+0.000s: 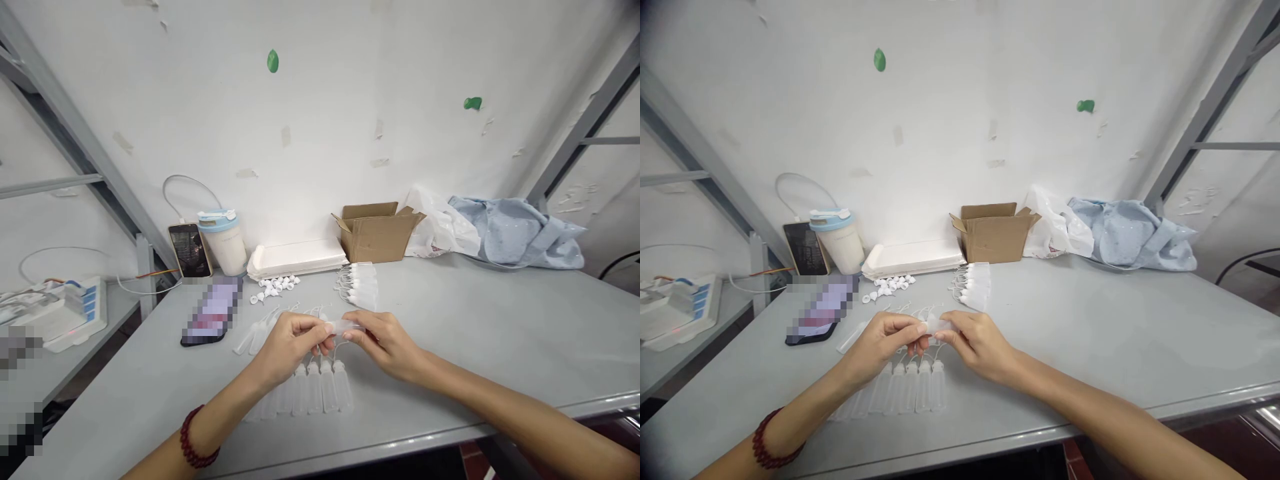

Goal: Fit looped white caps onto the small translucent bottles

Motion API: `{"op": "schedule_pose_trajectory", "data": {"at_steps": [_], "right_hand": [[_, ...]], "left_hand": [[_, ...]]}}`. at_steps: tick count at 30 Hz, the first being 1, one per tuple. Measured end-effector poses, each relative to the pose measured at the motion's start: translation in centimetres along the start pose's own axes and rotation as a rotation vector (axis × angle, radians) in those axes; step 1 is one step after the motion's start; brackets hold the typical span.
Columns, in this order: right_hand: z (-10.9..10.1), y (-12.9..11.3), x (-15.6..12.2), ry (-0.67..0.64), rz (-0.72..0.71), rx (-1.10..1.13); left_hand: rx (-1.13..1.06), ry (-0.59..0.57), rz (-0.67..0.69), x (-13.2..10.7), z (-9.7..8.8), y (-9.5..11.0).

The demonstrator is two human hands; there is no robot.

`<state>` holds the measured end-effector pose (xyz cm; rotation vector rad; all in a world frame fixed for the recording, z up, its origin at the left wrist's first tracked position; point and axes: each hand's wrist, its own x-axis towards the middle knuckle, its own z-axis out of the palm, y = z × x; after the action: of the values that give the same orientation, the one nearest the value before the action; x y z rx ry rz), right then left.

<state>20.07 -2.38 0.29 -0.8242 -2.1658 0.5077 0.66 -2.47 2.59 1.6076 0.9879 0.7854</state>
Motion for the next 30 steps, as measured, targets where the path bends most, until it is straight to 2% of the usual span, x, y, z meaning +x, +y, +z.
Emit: {"op": "schedule_pose_trajectory", "data": {"at_steps": [7, 12, 14, 17, 18, 21, 25, 30], "right_hand": [[-0.5, -0.1, 0.4, -0.100, 0.218, 0.218], [-0.4, 0.2, 0.6, -0.105, 0.319, 0.313], [-0.5, 0.4, 0.7, -0.084, 0.346, 0.319], [-0.8, 0.9, 1.0, 0.003, 0.365, 0.264], [-0.9, 1.1, 1.1, 0.037, 0.356, 0.229], [-1.4, 2.4, 1.4, 0.119, 0.314, 0.109], [-1.6, 4.8, 1.6, 0.158, 0.279, -0.137], [-1.5, 7.4, 1.7, 0.141, 0.239, -0.356]], "left_hand": [[0.131, 0.027, 0.033, -0.2, 0.0, 0.2], [0.206, 0.044, 0.066, 0.2, 0.0, 0.1], [0.261, 0.089, 0.066, 0.6, -0.5, -0.2], [0.483, 0.282, 0.060, 1.5, -2.2, -1.0], [0.621, 0.358, 0.063, 1.8, -3.0, -1.4], [1.164, 0.469, 0.009, 2.6, -5.8, -2.7], [1.268, 0.502, -0.091, 3.1, -8.7, -4.6], [1.264, 0.442, -0.167, 3.4, -9.8, -5.9]]}}
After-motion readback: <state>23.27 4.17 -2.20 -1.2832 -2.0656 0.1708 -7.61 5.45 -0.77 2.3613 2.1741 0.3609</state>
